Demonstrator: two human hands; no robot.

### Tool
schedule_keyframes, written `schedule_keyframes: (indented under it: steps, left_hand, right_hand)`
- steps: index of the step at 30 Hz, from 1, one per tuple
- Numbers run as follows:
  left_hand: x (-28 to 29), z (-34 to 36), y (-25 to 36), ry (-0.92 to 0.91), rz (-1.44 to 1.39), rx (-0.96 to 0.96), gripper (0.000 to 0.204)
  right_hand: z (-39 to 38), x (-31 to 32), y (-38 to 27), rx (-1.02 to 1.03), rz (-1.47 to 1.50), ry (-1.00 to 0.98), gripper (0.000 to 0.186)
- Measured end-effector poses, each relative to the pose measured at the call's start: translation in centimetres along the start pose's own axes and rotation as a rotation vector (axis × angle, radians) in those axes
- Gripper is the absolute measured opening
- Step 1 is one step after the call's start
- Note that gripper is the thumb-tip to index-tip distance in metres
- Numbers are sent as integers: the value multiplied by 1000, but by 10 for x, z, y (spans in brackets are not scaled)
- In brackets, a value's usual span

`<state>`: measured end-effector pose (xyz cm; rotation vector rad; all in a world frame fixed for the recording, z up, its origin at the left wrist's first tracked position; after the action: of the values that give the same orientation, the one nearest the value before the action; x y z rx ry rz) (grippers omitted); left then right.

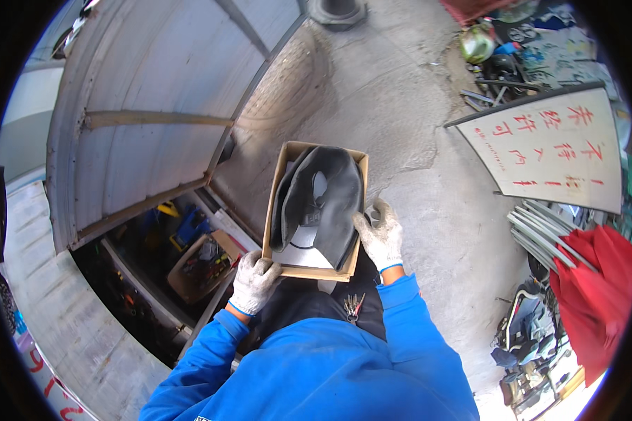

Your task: The person retrieves a new throttle grip from a plastic bag and installs it on an electric scooter's handlebar. They connect the throttle's wiring to the scooter's harness, then retrieve a new controller from a box and connect its wiring to the scooter's electrical system.

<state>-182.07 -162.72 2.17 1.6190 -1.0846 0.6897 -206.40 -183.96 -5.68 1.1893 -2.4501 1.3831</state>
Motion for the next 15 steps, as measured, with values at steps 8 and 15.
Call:
schedule_keyframes:
  steps: [8, 15]
  left_hand:
    - [58, 30, 34, 72, 143, -241, 20]
    - [72, 36, 50, 14, 243, -231, 15]
  right_hand:
    - [-56, 48, -45, -175, -311, -112, 76]
    - [-18, 9, -19, -327, 219, -241, 42]
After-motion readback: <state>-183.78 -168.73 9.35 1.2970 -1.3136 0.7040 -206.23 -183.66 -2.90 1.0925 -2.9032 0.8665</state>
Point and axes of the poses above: each hand's wrist, its own z-axis towards the middle knuckle, its own x-axis out of the back of the hand, y = z × x, the point moved 3 cm from there along z, towards the middle knuckle, and after that the axes turned 11 degrees about -y, right-handed, at the moved point
